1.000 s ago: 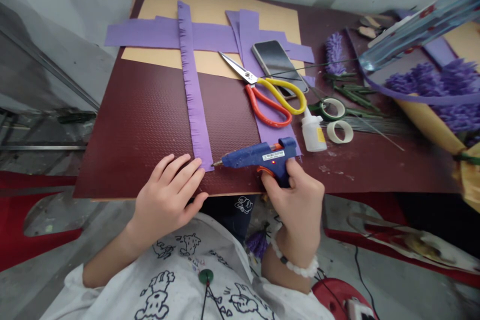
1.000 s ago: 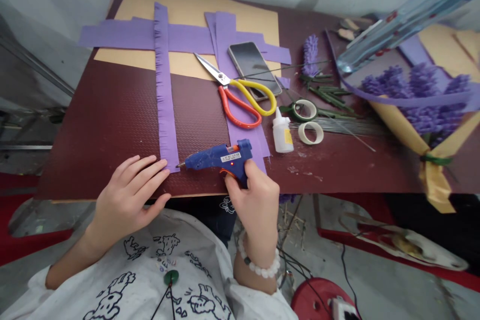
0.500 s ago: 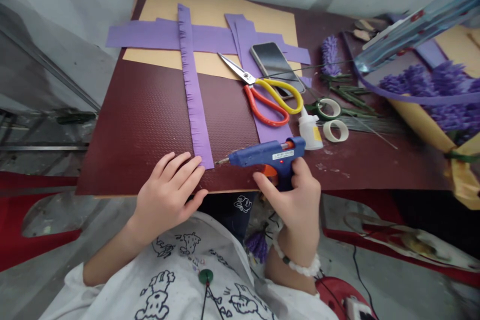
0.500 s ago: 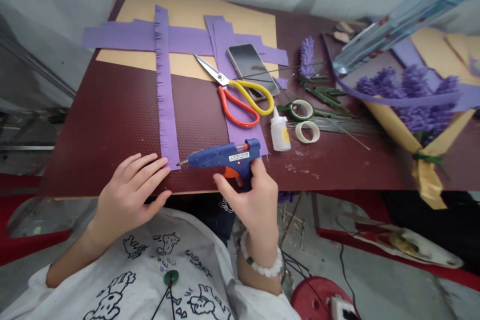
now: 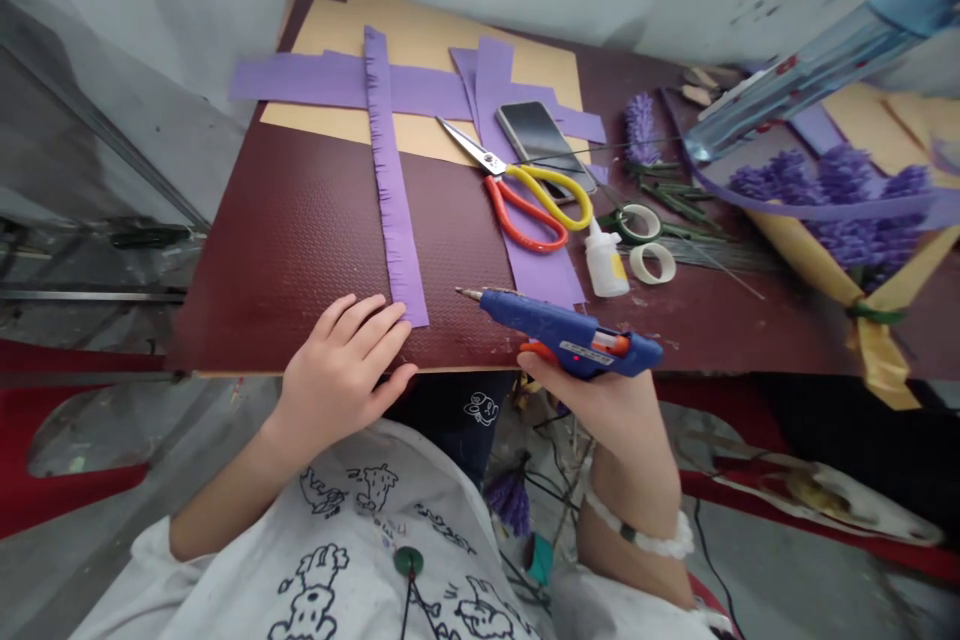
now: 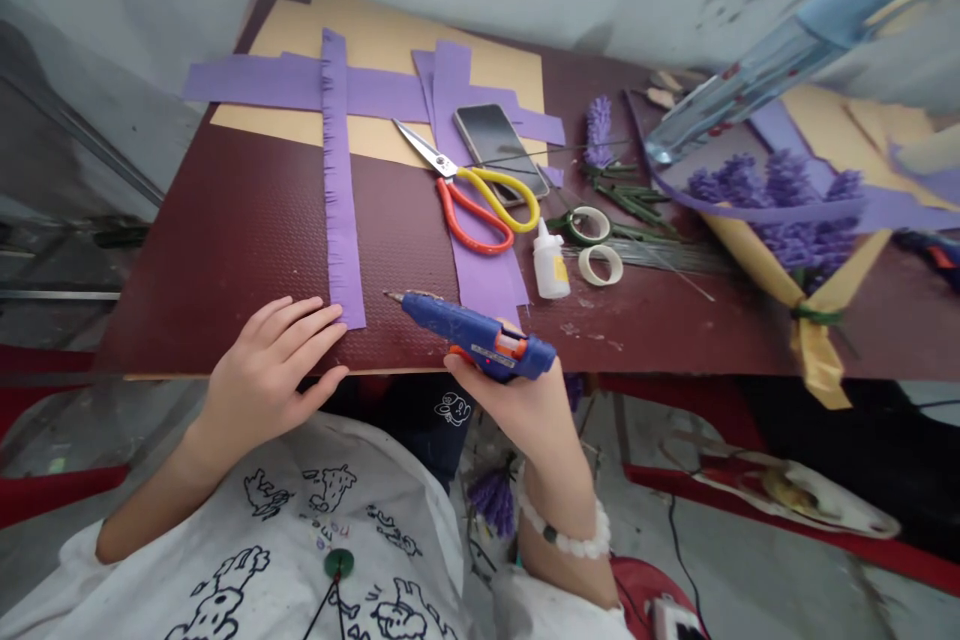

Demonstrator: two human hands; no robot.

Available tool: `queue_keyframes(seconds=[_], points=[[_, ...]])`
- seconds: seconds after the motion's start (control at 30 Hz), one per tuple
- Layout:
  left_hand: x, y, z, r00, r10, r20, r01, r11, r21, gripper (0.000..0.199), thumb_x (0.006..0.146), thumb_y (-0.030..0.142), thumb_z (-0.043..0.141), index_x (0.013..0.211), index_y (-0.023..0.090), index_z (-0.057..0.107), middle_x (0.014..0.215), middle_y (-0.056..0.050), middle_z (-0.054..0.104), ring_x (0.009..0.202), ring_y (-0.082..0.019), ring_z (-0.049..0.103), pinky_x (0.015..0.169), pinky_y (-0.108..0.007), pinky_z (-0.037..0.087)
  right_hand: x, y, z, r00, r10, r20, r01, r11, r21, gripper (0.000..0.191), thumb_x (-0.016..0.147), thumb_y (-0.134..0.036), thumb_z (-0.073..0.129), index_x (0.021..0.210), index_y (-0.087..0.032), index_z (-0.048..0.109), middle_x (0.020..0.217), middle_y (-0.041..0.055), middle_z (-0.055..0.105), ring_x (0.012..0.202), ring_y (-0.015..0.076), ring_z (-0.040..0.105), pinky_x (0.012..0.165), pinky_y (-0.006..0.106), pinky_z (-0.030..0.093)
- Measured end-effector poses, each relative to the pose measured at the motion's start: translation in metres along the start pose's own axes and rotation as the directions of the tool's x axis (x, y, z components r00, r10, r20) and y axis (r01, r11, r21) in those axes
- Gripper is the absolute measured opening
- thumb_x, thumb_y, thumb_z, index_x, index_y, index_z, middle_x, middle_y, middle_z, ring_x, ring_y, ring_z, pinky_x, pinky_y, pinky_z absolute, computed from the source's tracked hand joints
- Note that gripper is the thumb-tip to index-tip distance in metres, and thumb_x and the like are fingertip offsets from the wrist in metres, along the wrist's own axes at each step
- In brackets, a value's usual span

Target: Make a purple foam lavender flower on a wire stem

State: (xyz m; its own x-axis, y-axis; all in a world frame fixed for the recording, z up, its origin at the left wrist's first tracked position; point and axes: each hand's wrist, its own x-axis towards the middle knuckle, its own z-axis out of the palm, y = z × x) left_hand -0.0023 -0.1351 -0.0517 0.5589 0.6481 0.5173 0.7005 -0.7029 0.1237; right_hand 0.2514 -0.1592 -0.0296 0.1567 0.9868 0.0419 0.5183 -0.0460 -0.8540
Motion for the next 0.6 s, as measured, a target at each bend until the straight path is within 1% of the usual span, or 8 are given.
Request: queue_keyframes(seconds=[0.1,0.2,0.3,0.37,0.43,0.5,0.6], points=[[0.000,-0.001,-0.001,1.000,-0.006,0.012,0.006,1.000,-0.016,0.030,0.084,0.027,0.059,0.110,0.013,0.064,0.120,-0.009,0.068,0.113,-0.026,0.059,0.104,-0.045,0.043,0.002,-0.002,0.002,0.999,-0.047,0.003,0.047,0.998,-0.037,0.018,0.071,-0.033,0.072,0.074,-0.018,0.064,0.067,0.0009,0.066,0.062,0.0171,0.061,0.058,0.029,0.051],[-0.001,-0.001,-0.001,1.000,-0.018,0.022,0.019,0.999,-0.036,0.029,0.085,0.027,0.059,0.110,0.013,0.065,0.120,-0.009,0.068,0.114,-0.026,0.059,0.105,-0.045,0.042,0.005,-0.006,0.002,0.998,-0.062,0.024,0.063,0.998,-0.022,0.019,0.068,-0.033,0.074,0.077,-0.019,0.065,0.070,0.0009,0.068,0.064,0.0175,0.062,0.061,0.029,0.052],[-0.001,-0.001,-0.002,0.999,-0.030,0.025,0.031,0.998,-0.053,0.029,0.085,0.027,0.059,0.110,0.013,0.065,0.120,-0.009,0.068,0.115,-0.026,0.058,0.105,-0.045,0.041,0.006,-0.007,0.002,0.994,-0.044,0.099,0.042,0.999,0.026,0.018,0.070,-0.035,0.073,0.077,-0.019,0.068,0.072,0.0026,0.071,0.066,0.0201,0.065,0.062,0.030,0.054],[-0.001,0.000,-0.003,0.998,-0.042,0.037,0.045,0.997,-0.068,0.030,0.086,0.027,0.058,0.111,0.013,0.065,0.121,-0.009,0.067,0.116,-0.026,0.058,0.106,-0.045,0.040,0.005,-0.006,0.003,0.988,-0.029,0.154,0.019,0.998,0.065,0.018,0.072,-0.036,0.072,0.080,-0.020,0.070,0.076,0.0036,0.073,0.071,0.0216,0.067,0.065,0.032,0.055],[-0.001,-0.001,-0.006,0.996,-0.056,0.065,0.062,0.994,-0.093,0.031,0.087,0.027,0.057,0.114,0.013,0.064,0.122,-0.008,0.067,0.116,-0.025,0.057,0.106,-0.045,0.040,0.005,-0.005,0.004,0.984,-0.030,0.178,0.014,0.996,0.089,0.018,0.074,-0.035,0.071,0.084,-0.020,0.070,0.080,0.0036,0.073,0.074,0.0216,0.068,0.068,0.032,0.056],[0.001,-0.003,-0.009,0.993,-0.059,0.104,0.072,0.990,-0.122,0.032,0.088,0.025,0.055,0.117,0.013,0.062,0.122,-0.008,0.067,0.116,-0.024,0.056,0.105,-0.044,0.040,0.005,-0.005,0.005,0.984,-0.048,0.170,0.034,0.996,0.083,0.016,0.074,-0.034,0.071,0.082,-0.021,0.069,0.078,0.0026,0.073,0.072,0.0203,0.067,0.068,0.032,0.055],[0.007,-0.007,-0.015,0.987,-0.036,0.157,0.060,0.987,-0.151,0.032,0.090,0.019,0.051,0.120,0.013,0.061,0.121,-0.007,0.067,0.113,-0.022,0.056,0.101,-0.041,0.042,0.008,-0.005,0.006,0.985,-0.065,0.160,0.062,0.998,0.027,0.015,0.073,-0.034,0.071,0.075,-0.020,0.064,0.071,0.0007,0.069,0.065,0.0175,0.064,0.063,0.030,0.054]])
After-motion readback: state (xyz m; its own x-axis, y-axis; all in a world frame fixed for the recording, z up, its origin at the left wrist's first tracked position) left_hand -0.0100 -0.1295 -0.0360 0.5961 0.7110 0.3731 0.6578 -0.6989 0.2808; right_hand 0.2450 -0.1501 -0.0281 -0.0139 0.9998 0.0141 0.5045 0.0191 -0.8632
